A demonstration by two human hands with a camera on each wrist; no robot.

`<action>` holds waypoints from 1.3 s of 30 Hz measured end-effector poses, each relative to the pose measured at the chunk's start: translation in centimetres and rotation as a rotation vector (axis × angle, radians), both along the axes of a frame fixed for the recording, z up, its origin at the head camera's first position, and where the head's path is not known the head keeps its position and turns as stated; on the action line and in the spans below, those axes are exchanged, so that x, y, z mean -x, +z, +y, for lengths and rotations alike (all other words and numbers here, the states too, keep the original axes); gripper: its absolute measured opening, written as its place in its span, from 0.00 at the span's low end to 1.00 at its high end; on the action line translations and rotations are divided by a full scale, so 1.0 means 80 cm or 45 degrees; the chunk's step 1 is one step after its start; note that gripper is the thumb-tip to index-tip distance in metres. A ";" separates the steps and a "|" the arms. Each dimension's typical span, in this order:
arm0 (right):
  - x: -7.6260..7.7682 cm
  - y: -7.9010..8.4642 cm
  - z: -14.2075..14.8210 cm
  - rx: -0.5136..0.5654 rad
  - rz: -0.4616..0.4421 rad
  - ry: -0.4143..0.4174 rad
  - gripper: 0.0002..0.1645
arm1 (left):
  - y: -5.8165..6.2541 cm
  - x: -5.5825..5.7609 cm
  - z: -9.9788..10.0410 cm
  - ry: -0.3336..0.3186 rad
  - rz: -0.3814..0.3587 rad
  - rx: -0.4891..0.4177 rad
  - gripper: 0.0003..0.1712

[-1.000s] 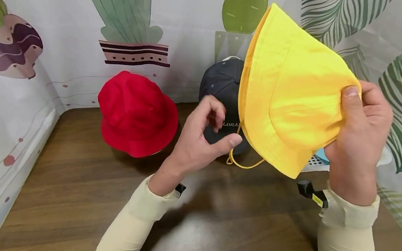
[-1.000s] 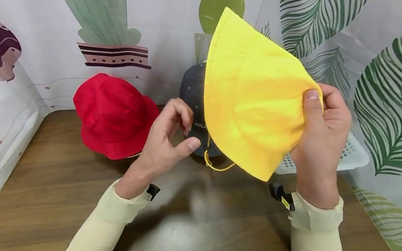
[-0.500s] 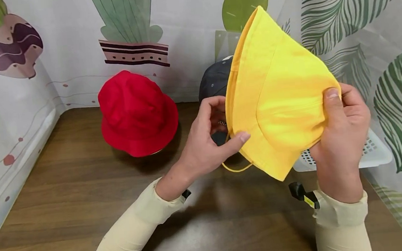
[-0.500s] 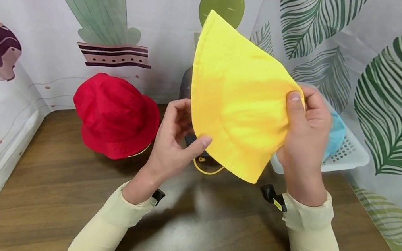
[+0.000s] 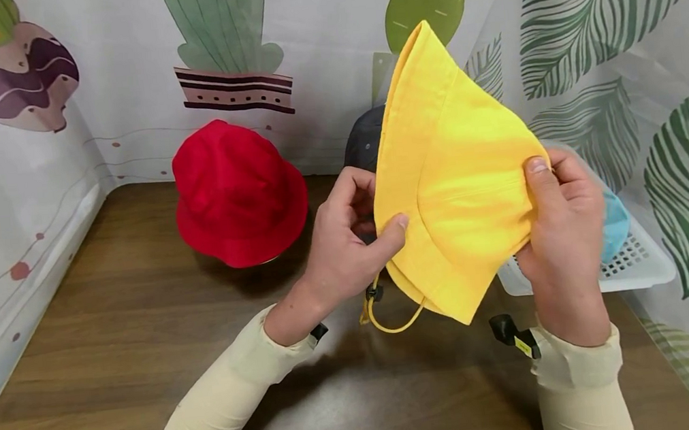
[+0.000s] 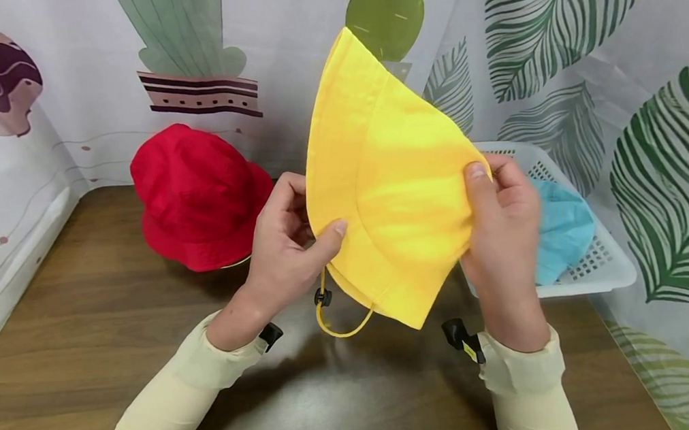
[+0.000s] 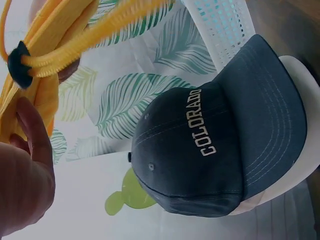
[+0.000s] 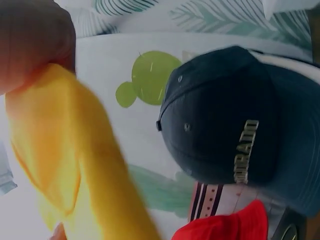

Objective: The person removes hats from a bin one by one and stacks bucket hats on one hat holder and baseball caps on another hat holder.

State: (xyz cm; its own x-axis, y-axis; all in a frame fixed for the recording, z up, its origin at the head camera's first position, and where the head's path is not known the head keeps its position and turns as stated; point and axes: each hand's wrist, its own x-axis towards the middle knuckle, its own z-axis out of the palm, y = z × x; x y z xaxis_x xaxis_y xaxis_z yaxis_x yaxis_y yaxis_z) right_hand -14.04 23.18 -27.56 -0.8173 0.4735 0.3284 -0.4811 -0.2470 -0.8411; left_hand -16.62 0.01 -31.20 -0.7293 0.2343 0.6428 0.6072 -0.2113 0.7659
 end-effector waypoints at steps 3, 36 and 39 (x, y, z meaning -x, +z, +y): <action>0.000 -0.001 0.001 -0.131 -0.042 -0.008 0.14 | 0.002 -0.003 -0.002 0.019 0.036 -0.011 0.17; -0.063 -0.003 -0.056 -0.957 0.159 0.577 0.23 | 0.011 -0.027 0.002 0.084 0.598 0.327 0.20; -0.061 -0.002 -0.054 -0.965 0.140 0.608 0.24 | 0.012 -0.024 0.000 0.038 0.600 0.359 0.22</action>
